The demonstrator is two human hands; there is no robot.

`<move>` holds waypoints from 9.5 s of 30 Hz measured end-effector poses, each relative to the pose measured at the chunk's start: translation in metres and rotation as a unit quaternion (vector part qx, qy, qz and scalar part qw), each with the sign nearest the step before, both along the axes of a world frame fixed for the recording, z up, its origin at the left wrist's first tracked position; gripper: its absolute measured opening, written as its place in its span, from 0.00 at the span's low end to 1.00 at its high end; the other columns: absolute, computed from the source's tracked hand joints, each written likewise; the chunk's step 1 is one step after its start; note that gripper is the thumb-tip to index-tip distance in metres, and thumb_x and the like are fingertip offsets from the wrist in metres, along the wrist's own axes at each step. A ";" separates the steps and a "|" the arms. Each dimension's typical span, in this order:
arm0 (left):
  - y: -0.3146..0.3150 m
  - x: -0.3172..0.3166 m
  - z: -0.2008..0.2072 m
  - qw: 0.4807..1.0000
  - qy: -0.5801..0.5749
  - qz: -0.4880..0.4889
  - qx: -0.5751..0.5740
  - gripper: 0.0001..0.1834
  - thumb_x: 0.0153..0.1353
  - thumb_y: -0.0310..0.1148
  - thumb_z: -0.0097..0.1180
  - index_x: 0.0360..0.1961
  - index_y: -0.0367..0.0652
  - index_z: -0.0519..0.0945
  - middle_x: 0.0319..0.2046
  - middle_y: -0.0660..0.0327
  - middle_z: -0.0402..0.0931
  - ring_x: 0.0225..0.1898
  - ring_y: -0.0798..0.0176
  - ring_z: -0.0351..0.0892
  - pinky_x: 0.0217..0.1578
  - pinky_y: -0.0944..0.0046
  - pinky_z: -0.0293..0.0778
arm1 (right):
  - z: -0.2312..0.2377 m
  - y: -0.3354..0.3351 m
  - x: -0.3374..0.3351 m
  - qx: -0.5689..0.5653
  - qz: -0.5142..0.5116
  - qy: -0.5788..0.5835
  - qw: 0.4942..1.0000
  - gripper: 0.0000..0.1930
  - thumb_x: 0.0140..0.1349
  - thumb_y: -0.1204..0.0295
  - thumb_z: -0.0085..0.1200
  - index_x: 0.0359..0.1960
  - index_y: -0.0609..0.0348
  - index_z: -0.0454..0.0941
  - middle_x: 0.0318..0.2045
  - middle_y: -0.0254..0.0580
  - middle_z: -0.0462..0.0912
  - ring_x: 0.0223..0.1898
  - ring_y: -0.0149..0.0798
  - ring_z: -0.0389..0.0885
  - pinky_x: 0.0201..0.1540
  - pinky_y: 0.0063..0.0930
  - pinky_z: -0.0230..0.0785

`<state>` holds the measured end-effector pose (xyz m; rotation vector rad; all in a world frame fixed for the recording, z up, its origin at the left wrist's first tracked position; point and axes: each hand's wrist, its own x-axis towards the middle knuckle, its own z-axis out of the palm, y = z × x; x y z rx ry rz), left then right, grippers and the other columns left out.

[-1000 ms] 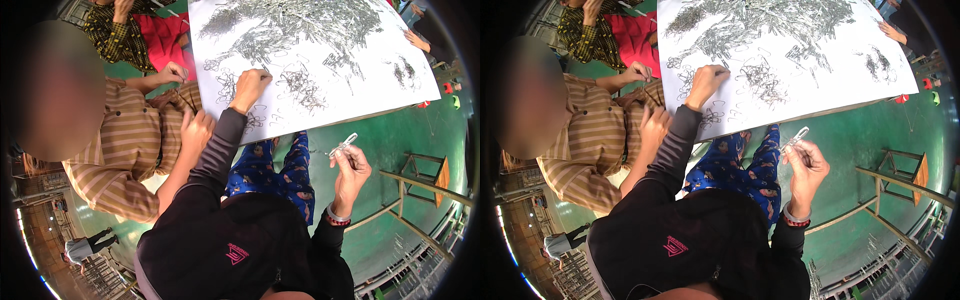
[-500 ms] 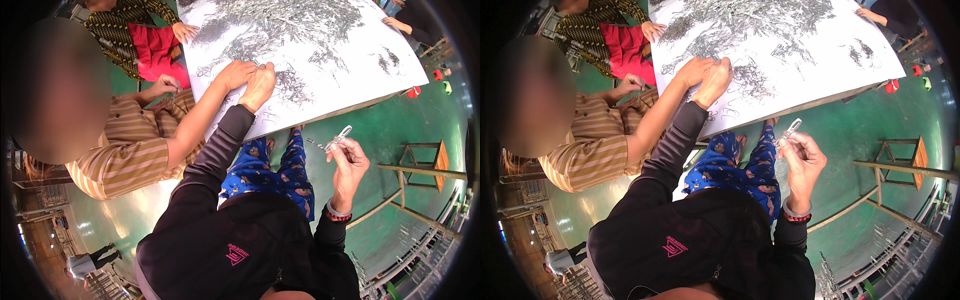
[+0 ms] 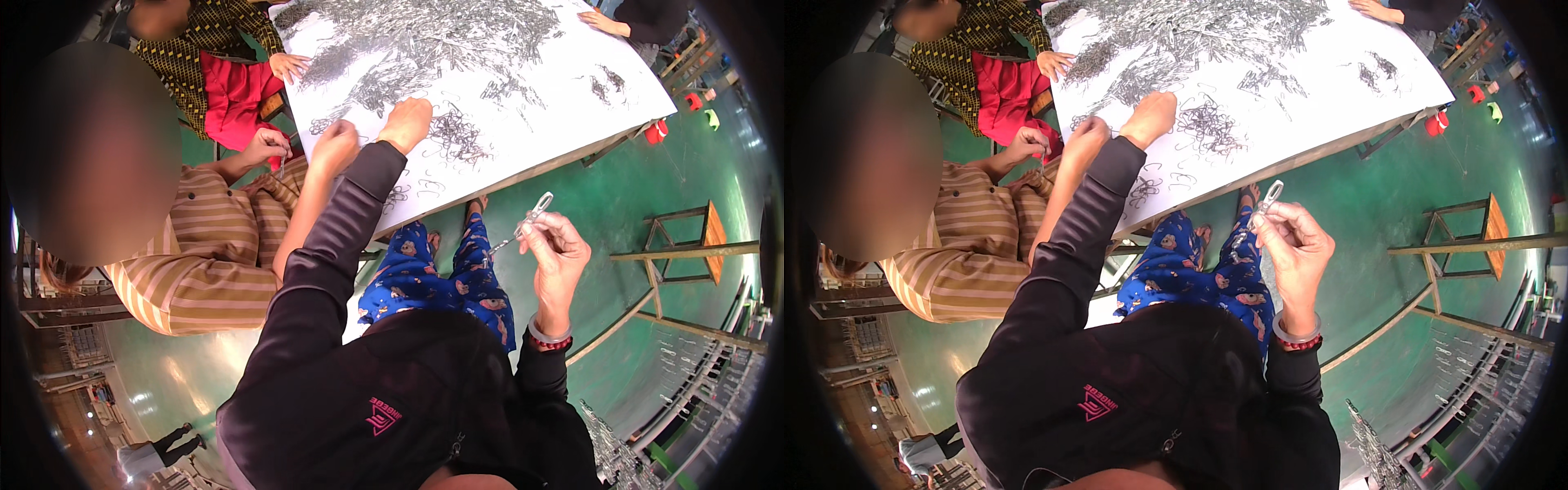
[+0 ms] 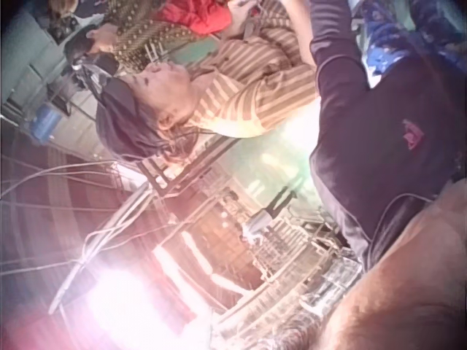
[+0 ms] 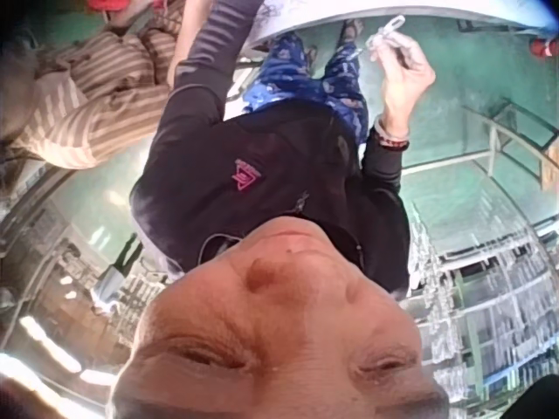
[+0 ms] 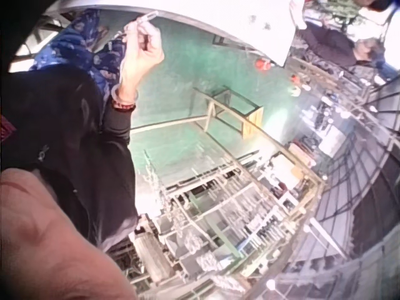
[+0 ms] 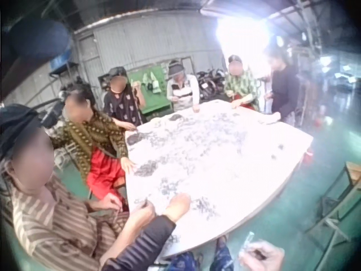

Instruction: The person picks up metal links from a large pile on a table and attaches them one by one to a long chain. Once several links are attached, the person lifts the chain and hangs it on a rack with other similar chains.

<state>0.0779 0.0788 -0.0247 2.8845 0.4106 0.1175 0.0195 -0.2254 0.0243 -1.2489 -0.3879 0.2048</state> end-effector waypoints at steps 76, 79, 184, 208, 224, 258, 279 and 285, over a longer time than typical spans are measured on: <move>0.046 0.047 -0.049 0.986 -0.100 -0.027 -0.127 0.09 0.50 0.31 0.59 0.31 0.39 0.83 0.25 0.50 0.80 0.28 0.52 0.80 0.33 0.59 0.74 | -0.008 0.020 0.057 -0.062 -0.106 0.024 0.992 0.09 0.49 0.84 0.61 0.33 0.66 0.79 0.27 0.41 0.80 0.25 0.28 0.77 0.25 0.16 0.67; 0.047 0.065 -0.050 0.993 -0.024 -0.052 -0.100 0.10 0.48 0.33 0.61 0.30 0.40 0.83 0.25 0.50 0.80 0.28 0.52 0.80 0.34 0.57 0.74 | -0.010 0.018 0.063 -0.077 -0.119 0.029 0.990 0.09 0.49 0.84 0.61 0.33 0.66 0.79 0.27 0.40 0.80 0.25 0.28 0.76 0.25 0.16 0.67; 0.054 0.086 -0.031 0.991 -0.102 0.006 -0.083 0.07 0.50 0.30 0.59 0.32 0.44 0.84 0.30 0.55 0.81 0.34 0.54 0.80 0.39 0.59 0.74 | -0.002 -0.011 0.046 -0.034 -0.111 -0.025 0.993 0.10 0.48 0.88 0.59 0.33 0.68 0.77 0.28 0.40 0.77 0.31 0.31 0.78 0.36 0.21 0.71; 0.028 0.085 0.040 0.975 0.040 -0.152 -0.160 0.12 0.54 0.35 0.57 0.36 0.38 0.81 0.31 0.54 0.81 0.34 0.59 0.80 0.38 0.63 0.75 | -0.002 -0.006 0.049 -0.020 -0.086 -0.043 0.995 0.10 0.49 0.88 0.58 0.33 0.69 0.77 0.28 0.40 0.78 0.31 0.31 0.77 0.35 0.19 0.71; 0.047 0.024 -0.037 0.994 -0.072 -0.016 0.081 0.09 0.59 0.31 0.49 0.35 0.37 0.76 0.31 0.54 0.76 0.40 0.56 0.76 0.37 0.59 0.76 | -0.013 -0.004 0.044 -0.033 -0.105 -0.028 0.994 0.10 0.49 0.88 0.58 0.34 0.66 0.79 0.29 0.38 0.79 0.31 0.27 0.77 0.36 0.17 0.70; -0.137 -0.069 0.049 0.804 -0.192 -0.110 -0.552 0.05 0.65 0.26 0.46 0.40 0.37 0.71 0.33 0.58 0.78 0.39 0.67 0.76 0.44 0.65 0.72 | -0.038 0.026 0.085 -0.172 -0.114 -0.041 0.978 0.10 0.61 0.73 0.52 0.40 0.66 0.80 0.31 0.40 0.83 0.30 0.26 0.76 0.28 0.18 0.68; -0.135 -0.073 0.031 0.826 -0.218 -0.099 -0.511 0.08 0.65 0.30 0.47 0.40 0.36 0.71 0.32 0.55 0.78 0.37 0.61 0.79 0.38 0.62 0.73 | 0.000 0.042 0.100 -0.094 0.046 0.061 0.993 0.08 0.50 0.82 0.60 0.33 0.71 0.78 0.24 0.44 0.80 0.22 0.31 0.74 0.25 0.20 0.65; -0.141 -0.076 0.043 0.839 -0.229 -0.118 -0.480 0.08 0.64 0.29 0.48 0.40 0.35 0.71 0.34 0.55 0.76 0.40 0.59 0.79 0.38 0.61 0.73 | 0.022 0.031 0.063 -0.050 0.005 0.008 0.999 0.07 0.51 0.84 0.59 0.32 0.71 0.78 0.24 0.43 0.80 0.22 0.29 0.74 0.24 0.19 0.65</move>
